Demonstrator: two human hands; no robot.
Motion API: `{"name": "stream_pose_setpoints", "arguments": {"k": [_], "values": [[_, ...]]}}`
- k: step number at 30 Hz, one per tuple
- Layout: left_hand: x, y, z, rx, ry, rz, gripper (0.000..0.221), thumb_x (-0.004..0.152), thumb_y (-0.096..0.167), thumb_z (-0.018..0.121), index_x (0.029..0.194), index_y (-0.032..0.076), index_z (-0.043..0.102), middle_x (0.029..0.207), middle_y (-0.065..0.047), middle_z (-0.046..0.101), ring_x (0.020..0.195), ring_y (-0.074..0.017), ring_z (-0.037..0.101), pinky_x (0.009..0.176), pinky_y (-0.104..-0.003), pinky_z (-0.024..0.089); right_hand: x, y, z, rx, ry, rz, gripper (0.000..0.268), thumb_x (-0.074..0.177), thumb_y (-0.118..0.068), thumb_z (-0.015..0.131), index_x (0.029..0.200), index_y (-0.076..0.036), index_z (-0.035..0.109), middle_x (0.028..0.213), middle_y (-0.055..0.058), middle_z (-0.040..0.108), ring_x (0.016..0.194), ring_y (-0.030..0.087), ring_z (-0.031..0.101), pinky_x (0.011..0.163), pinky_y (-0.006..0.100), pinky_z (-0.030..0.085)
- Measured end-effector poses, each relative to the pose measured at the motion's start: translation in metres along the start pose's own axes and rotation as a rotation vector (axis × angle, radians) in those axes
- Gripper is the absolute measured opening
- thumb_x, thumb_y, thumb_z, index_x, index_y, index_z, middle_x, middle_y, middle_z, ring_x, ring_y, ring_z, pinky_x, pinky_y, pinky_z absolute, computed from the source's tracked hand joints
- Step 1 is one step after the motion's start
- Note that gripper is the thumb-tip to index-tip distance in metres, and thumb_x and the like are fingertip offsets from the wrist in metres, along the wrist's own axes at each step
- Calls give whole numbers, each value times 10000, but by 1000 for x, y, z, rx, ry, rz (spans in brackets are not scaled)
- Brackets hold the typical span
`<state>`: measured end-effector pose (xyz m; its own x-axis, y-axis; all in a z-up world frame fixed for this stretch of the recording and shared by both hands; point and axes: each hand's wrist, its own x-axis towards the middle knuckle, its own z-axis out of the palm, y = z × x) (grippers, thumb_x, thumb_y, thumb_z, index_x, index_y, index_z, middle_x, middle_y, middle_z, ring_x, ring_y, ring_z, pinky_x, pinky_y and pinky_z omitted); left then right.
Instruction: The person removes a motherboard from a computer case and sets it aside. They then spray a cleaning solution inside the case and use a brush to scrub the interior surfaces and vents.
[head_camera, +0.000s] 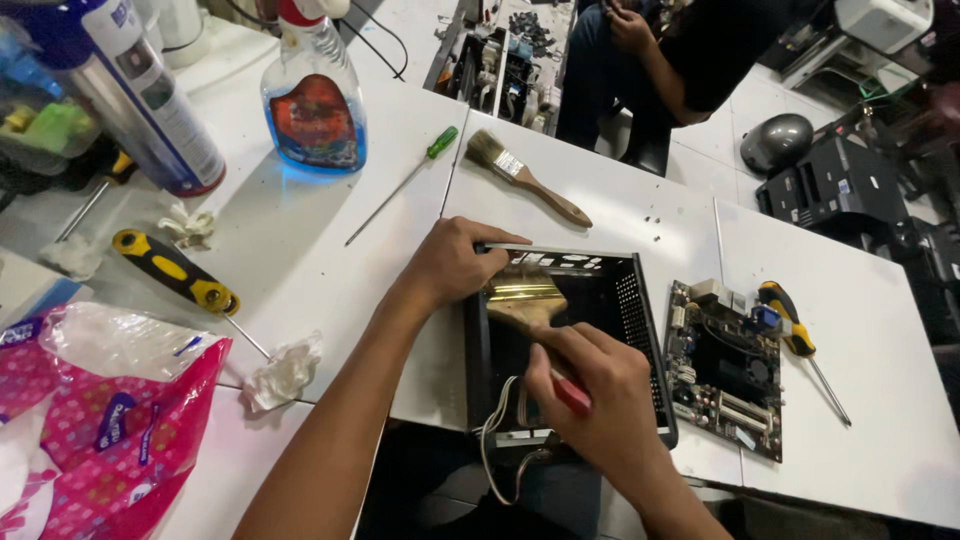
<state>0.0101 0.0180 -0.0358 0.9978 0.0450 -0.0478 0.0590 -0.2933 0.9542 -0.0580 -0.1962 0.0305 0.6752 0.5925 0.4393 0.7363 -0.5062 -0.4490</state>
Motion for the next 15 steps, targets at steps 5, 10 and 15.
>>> {"name": "stream_pose_setpoints", "arguments": {"k": [5,10,15], "values": [[3,-4,1,1,-4,-4,465,845,151,561,1136,254,909,545,53,619,443,-89,320,466,-299,283,-6,45,-46,-104,-112,186,193,915,-119,696,1036,-65,837,905,83,844,585,119,765,512,226,639],[4,-17,10,44,88,50,383,778,281,621,1070,340,863,1022,-60,848,1078,-381,775,974,-451,606,2,44,-44,-137,-41,152,98,919,-93,743,914,-67,837,704,156,750,616,342,746,561,356,568],[1,-7,6,20,45,-7,426,871,157,578,1115,271,909,525,54,632,442,-83,385,467,-307,330,-8,-2,-36,58,-252,-56,145,876,-153,696,944,-64,788,666,25,647,440,133,560,428,286,442]]}}
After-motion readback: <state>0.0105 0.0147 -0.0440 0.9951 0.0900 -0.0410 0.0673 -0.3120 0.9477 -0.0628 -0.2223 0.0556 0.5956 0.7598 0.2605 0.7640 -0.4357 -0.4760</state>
